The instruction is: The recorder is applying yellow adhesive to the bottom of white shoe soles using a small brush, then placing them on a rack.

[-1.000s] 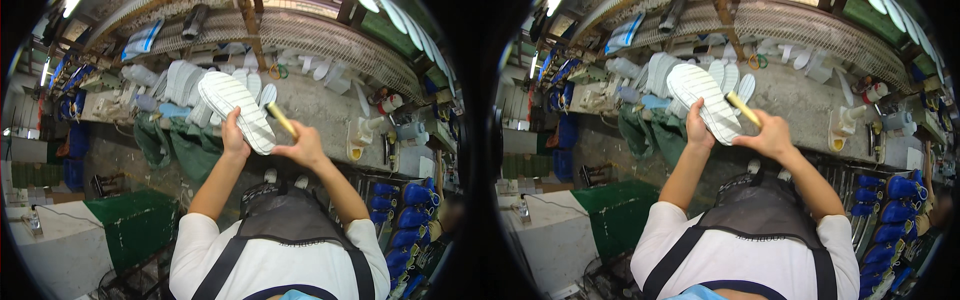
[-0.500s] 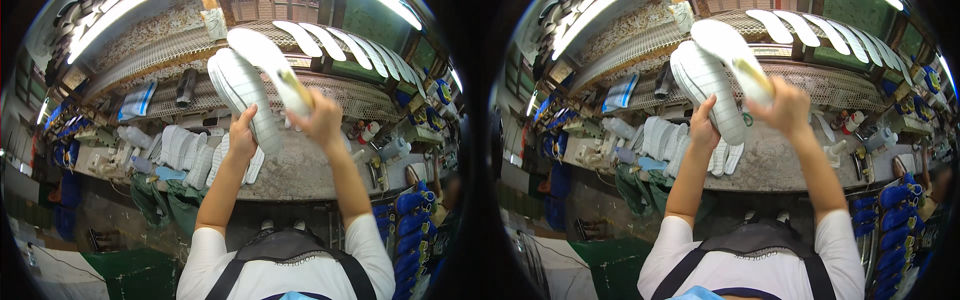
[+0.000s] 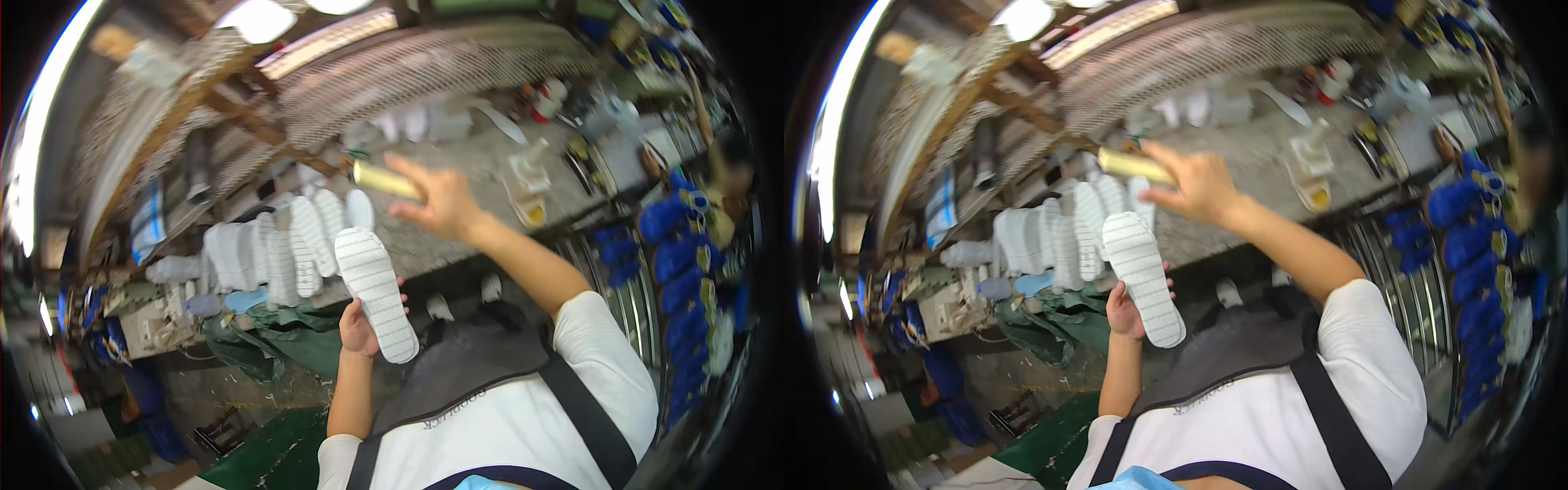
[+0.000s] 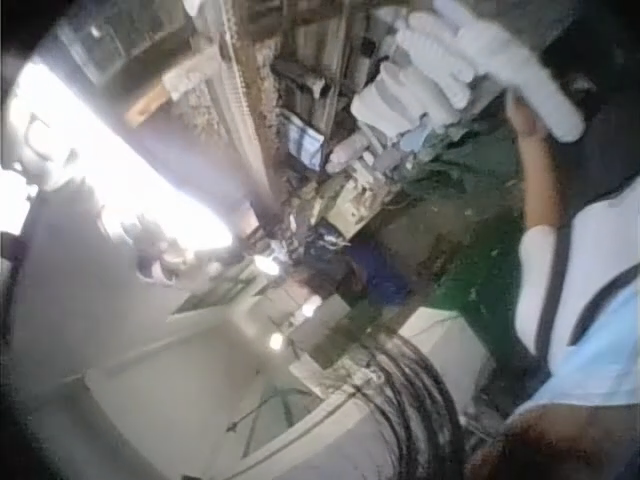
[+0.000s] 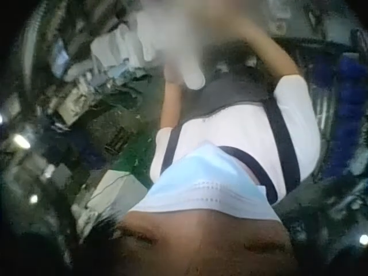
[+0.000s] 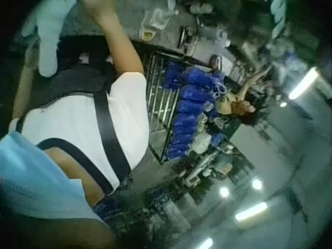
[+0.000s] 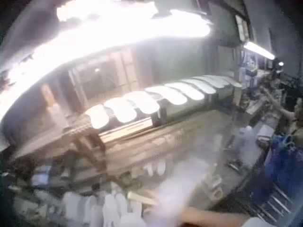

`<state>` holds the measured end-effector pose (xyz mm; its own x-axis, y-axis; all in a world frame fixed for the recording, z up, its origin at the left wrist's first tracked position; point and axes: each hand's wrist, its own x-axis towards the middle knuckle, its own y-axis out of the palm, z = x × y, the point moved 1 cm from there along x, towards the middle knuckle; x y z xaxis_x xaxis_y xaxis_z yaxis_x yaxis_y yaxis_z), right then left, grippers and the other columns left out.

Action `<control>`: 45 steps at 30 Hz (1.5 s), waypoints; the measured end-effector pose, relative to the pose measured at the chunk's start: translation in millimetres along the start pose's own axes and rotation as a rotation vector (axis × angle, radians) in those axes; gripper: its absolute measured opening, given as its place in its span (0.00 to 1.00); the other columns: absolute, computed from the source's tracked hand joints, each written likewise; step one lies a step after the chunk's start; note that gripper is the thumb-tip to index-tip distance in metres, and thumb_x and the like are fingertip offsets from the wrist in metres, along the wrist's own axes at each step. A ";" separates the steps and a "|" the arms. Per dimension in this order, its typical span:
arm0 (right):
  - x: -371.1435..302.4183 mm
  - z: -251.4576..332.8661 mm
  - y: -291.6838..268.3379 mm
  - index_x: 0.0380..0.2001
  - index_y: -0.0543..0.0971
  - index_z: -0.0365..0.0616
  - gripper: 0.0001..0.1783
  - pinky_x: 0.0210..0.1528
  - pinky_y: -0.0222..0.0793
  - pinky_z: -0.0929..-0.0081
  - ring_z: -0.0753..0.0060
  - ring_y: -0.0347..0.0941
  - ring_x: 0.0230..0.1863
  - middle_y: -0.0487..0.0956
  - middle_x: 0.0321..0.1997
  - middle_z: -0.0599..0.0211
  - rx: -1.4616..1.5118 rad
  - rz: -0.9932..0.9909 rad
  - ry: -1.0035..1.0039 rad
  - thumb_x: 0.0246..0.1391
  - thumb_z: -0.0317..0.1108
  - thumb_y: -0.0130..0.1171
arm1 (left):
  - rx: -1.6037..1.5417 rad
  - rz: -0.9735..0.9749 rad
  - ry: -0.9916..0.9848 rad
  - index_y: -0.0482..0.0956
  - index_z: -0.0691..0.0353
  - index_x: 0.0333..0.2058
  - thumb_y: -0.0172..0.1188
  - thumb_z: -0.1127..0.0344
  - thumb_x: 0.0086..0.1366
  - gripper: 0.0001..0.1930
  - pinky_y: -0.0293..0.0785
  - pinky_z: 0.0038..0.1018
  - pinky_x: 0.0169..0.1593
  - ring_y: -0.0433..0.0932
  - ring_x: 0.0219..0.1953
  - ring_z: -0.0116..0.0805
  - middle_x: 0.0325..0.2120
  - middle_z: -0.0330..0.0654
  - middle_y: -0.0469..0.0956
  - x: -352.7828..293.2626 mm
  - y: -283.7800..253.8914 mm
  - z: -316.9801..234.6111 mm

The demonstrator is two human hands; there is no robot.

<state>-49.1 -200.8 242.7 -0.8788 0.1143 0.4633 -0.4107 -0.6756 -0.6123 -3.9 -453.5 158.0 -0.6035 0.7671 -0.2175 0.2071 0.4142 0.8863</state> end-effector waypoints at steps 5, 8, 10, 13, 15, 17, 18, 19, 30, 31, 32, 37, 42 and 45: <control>-212.9 -146.3 -31.3 0.30 0.79 0.46 0.27 0.34 0.68 0.55 0.47 0.75 0.34 0.78 0.28 0.53 -0.071 0.125 0.888 0.53 0.59 0.46 | 0.195 -0.230 -0.250 0.58 0.69 0.57 0.43 0.50 0.65 0.30 0.76 0.38 0.44 0.76 0.43 0.46 0.50 0.58 0.68 7.3 -0.5 79.2; -266.0 -210.3 -87.1 0.27 0.78 0.44 0.25 0.32 0.66 0.57 0.47 0.74 0.32 0.77 0.24 0.53 -0.316 0.095 1.093 0.55 0.55 0.46 | 0.276 -0.425 -0.376 0.65 0.70 0.52 0.47 0.49 0.63 0.29 0.78 0.37 0.39 0.79 0.37 0.46 0.39 0.57 0.76 14.8 6.2 102.5; -283.7 -244.4 -98.8 0.27 0.78 0.44 0.24 0.34 0.67 0.54 0.46 0.74 0.33 0.77 0.26 0.52 -0.374 0.204 1.085 0.54 0.55 0.47 | 0.276 -0.506 -0.434 0.65 0.70 0.52 0.50 0.48 0.60 0.31 0.79 0.40 0.39 0.79 0.37 0.47 0.39 0.57 0.76 17.6 17.6 110.1; -277.9 -272.2 -100.5 0.27 0.79 0.44 0.24 0.35 0.68 0.54 0.46 0.74 0.34 0.78 0.27 0.51 -0.379 0.306 1.039 0.54 0.55 0.48 | 0.265 -0.460 -0.448 0.65 0.70 0.52 0.51 0.51 0.58 0.30 0.78 0.40 0.39 0.79 0.36 0.47 0.38 0.56 0.76 12.1 28.5 121.5; -267.8 -283.3 -99.6 0.27 0.79 0.45 0.24 0.35 0.69 0.54 0.46 0.74 0.34 0.78 0.27 0.51 -0.371 0.361 1.006 0.53 0.55 0.48 | 0.292 -0.472 -0.425 0.65 0.70 0.52 0.52 0.53 0.57 0.30 0.78 0.39 0.39 0.79 0.36 0.46 0.38 0.55 0.76 12.4 32.3 132.8; -262.9 -291.1 -101.0 0.30 0.81 0.48 0.23 0.38 0.70 0.56 0.47 0.75 0.37 0.79 0.31 0.52 -0.347 0.501 0.992 0.54 0.54 0.47 | 0.313 -0.478 -0.397 0.65 0.70 0.51 0.53 0.54 0.57 0.29 0.78 0.37 0.39 0.79 0.36 0.44 0.38 0.54 0.76 14.1 37.1 143.1; -274.0 -299.2 -95.1 0.26 0.81 0.45 0.23 0.27 0.69 0.63 0.56 0.75 0.24 0.79 0.22 0.57 -0.329 0.433 0.906 0.54 0.54 0.50 | 0.337 -0.541 -0.338 0.65 0.71 0.51 0.53 0.57 0.56 0.28 0.78 0.36 0.39 0.79 0.36 0.42 0.38 0.53 0.77 16.5 38.2 147.2; -285.7 -306.5 -96.7 0.26 0.81 0.45 0.23 0.27 0.69 0.63 0.56 0.75 0.24 0.79 0.22 0.57 -0.322 0.442 0.901 0.54 0.54 0.50 | 0.361 -0.601 -0.275 0.65 0.71 0.51 0.54 0.59 0.56 0.27 0.78 0.35 0.39 0.79 0.36 0.41 0.38 0.52 0.77 23.4 41.2 149.8; -132.5 -170.1 -134.0 0.27 0.80 0.44 0.14 0.24 0.65 0.73 0.73 0.70 0.21 0.76 0.18 0.66 0.352 0.631 0.409 0.53 0.43 0.55 | 0.362 -0.323 -0.252 0.64 0.70 0.52 0.57 0.66 0.53 0.27 0.75 0.34 0.45 0.77 0.40 0.40 0.41 0.50 0.75 90.6 104.7 134.5; -127.4 -158.6 -126.6 0.26 0.80 0.46 0.16 0.25 0.66 0.70 0.66 0.73 0.20 0.75 0.17 0.61 0.328 0.602 0.317 0.52 0.47 0.54 | 0.307 -0.302 -0.190 0.65 0.70 0.51 0.56 0.66 0.54 0.25 0.75 0.35 0.43 0.78 0.38 0.40 0.40 0.50 0.76 94.8 105.6 129.1; -133.6 -125.1 -118.6 0.23 0.78 0.47 0.16 0.25 0.67 0.69 0.63 0.73 0.20 0.75 0.17 0.61 0.273 0.723 0.133 0.52 0.48 0.54 | 0.188 -0.379 -0.158 0.66 0.70 0.50 0.55 0.67 0.55 0.24 0.76 0.36 0.43 0.78 0.37 0.41 0.39 0.49 0.76 97.5 102.9 123.0; -141.6 -52.1 -93.3 0.17 0.76 0.46 0.16 0.22 0.67 0.70 0.63 0.73 0.18 0.75 0.16 0.62 0.495 0.563 0.113 0.46 0.46 0.61 | -0.076 -0.418 -0.041 0.68 0.67 0.49 0.51 0.65 0.59 0.20 0.77 0.37 0.41 0.78 0.36 0.41 0.38 0.49 0.77 86.1 94.2 78.0; -162.4 -3.6 -61.3 0.19 0.76 0.46 0.12 0.22 0.66 0.71 0.66 0.72 0.18 0.75 0.17 0.62 0.639 0.732 -0.071 0.47 0.41 0.60 | -0.195 -0.277 0.027 0.67 0.67 0.51 0.49 0.63 0.59 0.22 0.77 0.35 0.43 0.78 0.40 0.41 0.42 0.49 0.76 53.7 76.5 47.9; -106.5 -45.6 -42.9 0.22 0.78 0.42 0.12 0.23 0.64 0.75 0.70 0.73 0.20 0.77 0.19 0.62 0.450 0.465 0.361 0.49 0.40 0.60 | -0.184 -0.334 -0.010 0.68 0.67 0.50 0.49 0.61 0.59 0.22 0.80 0.36 0.34 0.80 0.34 0.43 0.37 0.50 0.78 14.6 77.6 45.6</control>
<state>50.9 -150.8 190.4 -0.9948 -0.0763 -0.0669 0.0944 -0.9369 -0.3365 38.4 -387.8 204.9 -0.6071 0.6095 -0.5099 -0.1418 0.5483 0.8242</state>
